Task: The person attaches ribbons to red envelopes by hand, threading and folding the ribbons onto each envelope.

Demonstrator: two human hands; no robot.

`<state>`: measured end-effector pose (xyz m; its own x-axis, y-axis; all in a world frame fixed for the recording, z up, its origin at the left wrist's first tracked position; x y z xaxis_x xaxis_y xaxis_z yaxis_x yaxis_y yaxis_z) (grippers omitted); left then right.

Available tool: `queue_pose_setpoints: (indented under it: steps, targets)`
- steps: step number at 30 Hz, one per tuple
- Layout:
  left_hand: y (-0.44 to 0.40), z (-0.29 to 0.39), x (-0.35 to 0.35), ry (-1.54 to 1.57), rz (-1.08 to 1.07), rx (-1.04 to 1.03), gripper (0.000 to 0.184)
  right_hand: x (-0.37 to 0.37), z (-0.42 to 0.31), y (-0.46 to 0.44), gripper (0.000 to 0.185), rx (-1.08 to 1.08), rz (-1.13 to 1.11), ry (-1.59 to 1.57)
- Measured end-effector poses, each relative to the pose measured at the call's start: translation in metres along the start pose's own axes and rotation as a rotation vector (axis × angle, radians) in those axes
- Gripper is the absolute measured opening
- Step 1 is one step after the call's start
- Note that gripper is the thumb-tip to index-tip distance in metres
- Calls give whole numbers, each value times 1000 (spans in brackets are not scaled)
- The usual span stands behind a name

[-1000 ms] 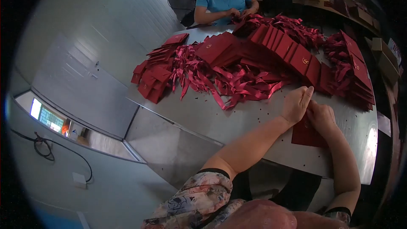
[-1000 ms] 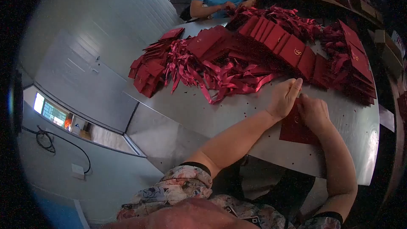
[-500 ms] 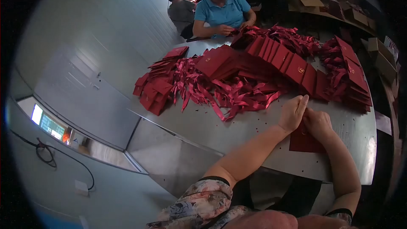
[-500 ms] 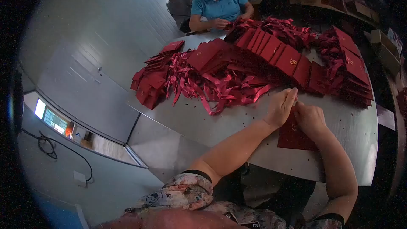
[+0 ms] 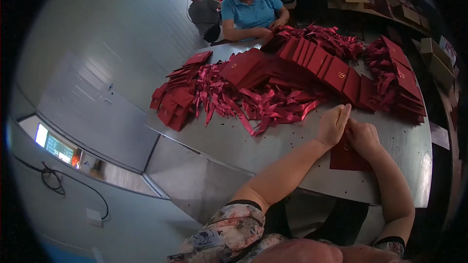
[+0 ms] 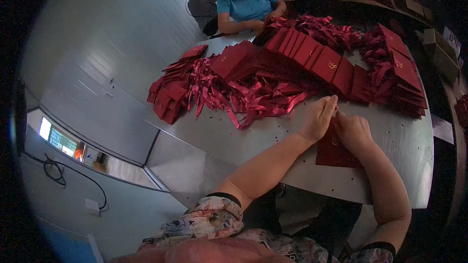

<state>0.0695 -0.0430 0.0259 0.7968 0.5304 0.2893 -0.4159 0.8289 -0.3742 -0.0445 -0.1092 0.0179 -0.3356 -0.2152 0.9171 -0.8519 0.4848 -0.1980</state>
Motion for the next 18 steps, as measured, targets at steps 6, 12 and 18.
queue_pose_setpoints:
  steps: [6,12,18]
  targets:
    - [0,5,0,-5,47,-55,51,-3,4,-1,18,-25,-41,8]
    - [5,11,-8,-93,-24,-59,47,-7,8,1,13,-52,-77,-168]
    - [10,26,-17,-237,-9,-276,34,-12,14,1,12,1,11,-106]
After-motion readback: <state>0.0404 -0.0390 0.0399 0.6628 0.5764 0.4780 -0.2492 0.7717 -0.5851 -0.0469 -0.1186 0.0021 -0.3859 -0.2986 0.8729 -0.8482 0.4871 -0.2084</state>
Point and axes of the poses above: each hand's wrist, its own y-axis away from the middle knuckle, its own x-axis out of the back of the hand, z = x × y, the point moved 5 cm from there along -y, towards the middle knuckle, and after that the axes turned 2 degrees about -z, right-handed, at the moved point
